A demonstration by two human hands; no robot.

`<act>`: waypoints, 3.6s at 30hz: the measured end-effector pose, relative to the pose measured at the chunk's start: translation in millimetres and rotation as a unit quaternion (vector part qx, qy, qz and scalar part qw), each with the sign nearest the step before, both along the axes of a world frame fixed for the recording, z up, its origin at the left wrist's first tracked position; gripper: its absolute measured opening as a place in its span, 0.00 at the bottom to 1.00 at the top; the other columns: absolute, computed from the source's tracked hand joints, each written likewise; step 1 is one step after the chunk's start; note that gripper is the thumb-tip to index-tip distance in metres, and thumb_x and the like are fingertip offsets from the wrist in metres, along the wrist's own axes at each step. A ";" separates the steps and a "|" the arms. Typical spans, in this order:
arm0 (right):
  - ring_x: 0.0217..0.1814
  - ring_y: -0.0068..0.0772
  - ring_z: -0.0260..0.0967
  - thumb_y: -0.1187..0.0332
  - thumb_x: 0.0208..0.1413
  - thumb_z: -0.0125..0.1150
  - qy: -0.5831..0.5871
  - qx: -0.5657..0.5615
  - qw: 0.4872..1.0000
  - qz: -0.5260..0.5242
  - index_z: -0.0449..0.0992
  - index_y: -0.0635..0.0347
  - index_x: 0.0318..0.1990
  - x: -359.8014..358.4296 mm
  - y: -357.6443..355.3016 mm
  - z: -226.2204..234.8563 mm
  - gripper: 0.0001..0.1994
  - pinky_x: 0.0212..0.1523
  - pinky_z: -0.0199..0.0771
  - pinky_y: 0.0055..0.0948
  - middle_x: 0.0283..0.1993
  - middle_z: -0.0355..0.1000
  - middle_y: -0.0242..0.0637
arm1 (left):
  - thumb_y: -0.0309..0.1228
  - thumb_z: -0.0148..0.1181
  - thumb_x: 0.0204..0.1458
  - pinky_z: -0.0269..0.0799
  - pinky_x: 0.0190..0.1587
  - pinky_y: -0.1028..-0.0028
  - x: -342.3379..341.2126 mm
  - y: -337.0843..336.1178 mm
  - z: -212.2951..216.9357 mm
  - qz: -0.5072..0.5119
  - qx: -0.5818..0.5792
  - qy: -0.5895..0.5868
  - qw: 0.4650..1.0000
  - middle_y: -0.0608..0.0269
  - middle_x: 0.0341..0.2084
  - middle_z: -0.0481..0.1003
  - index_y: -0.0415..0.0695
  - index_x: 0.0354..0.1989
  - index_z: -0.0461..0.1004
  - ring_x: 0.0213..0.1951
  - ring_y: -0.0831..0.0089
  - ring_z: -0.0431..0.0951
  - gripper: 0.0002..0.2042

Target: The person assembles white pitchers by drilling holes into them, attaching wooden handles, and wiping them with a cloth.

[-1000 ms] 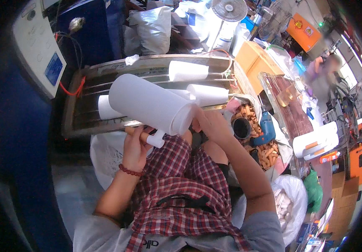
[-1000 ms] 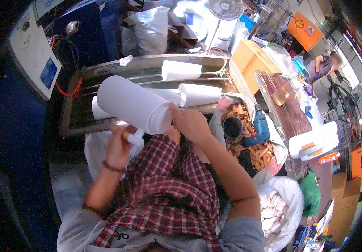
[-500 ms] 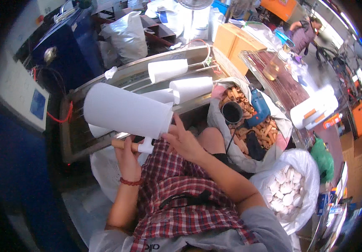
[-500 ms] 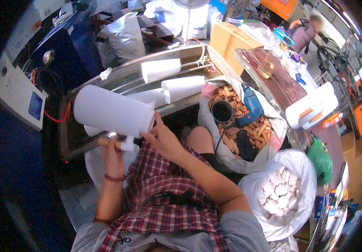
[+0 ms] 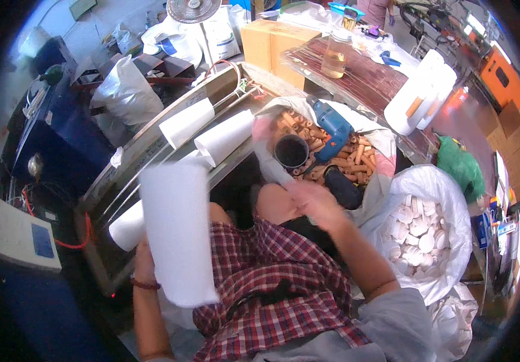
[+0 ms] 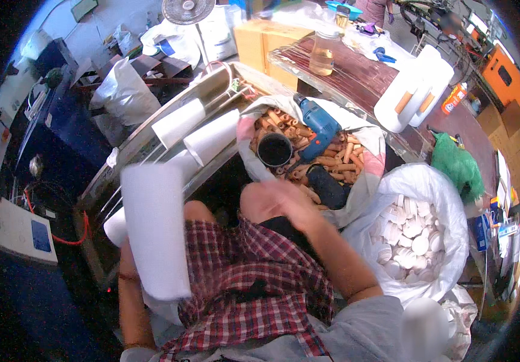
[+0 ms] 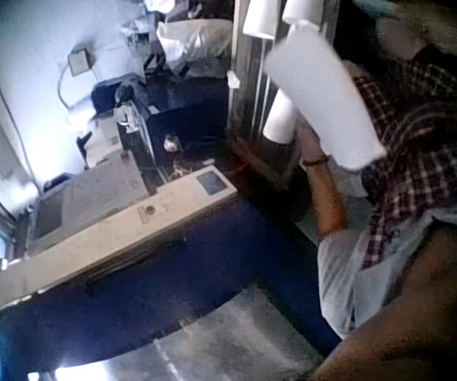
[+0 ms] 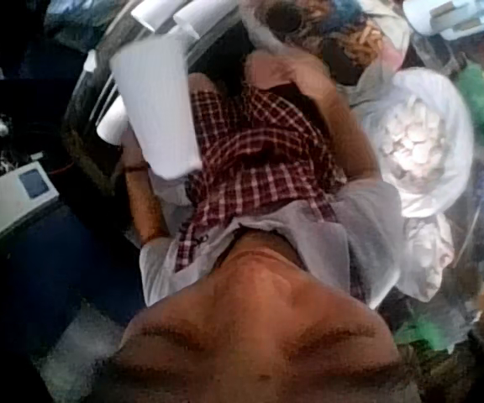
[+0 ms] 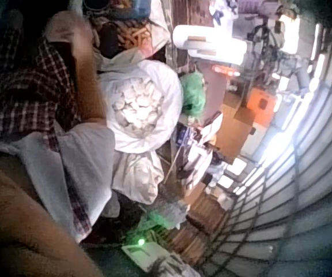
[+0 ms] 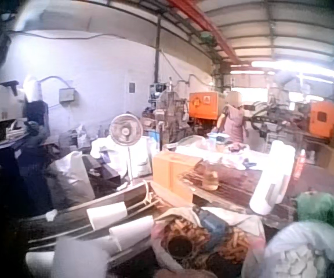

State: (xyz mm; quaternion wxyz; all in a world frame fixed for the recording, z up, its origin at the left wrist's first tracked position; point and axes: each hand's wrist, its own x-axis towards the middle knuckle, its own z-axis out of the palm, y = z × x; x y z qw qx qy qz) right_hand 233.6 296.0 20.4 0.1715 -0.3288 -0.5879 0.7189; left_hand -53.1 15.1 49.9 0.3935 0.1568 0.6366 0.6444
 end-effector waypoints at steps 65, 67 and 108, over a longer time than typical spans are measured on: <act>0.35 0.43 0.73 0.56 0.55 0.52 -0.006 -0.320 0.945 -0.069 0.66 0.69 0.48 77.4 -18.8 -87.6 0.23 0.33 0.76 0.34 0.38 0.73 0.47 | 0.29 0.57 0.53 0.66 0.27 0.81 -56.2 58.3 -106.9 -0.086 -0.052 0.053 0.994 0.63 0.38 0.74 0.40 0.46 0.68 0.29 0.78 0.74 0.14; 0.35 0.42 0.74 0.55 0.54 0.53 -0.010 -0.309 0.949 -0.067 0.66 0.69 0.48 76.7 -14.5 -87.0 0.24 0.34 0.76 0.34 0.38 0.73 0.47 | 0.29 0.57 0.53 0.66 0.26 0.81 -57.5 67.1 -110.0 -0.091 -0.039 0.043 0.994 0.63 0.38 0.75 0.40 0.46 0.68 0.29 0.78 0.74 0.13; 0.34 0.42 0.75 0.57 0.49 0.61 -0.048 -0.253 0.966 -0.034 0.62 0.66 0.53 70.7 1.3 -75.4 0.28 0.32 0.78 0.33 0.38 0.73 0.49 | 0.36 0.58 0.52 0.72 0.33 0.71 -26.1 95.5 -79.7 -0.122 -0.082 0.402 0.904 0.54 0.31 0.75 0.39 0.41 0.70 0.30 0.66 0.75 0.14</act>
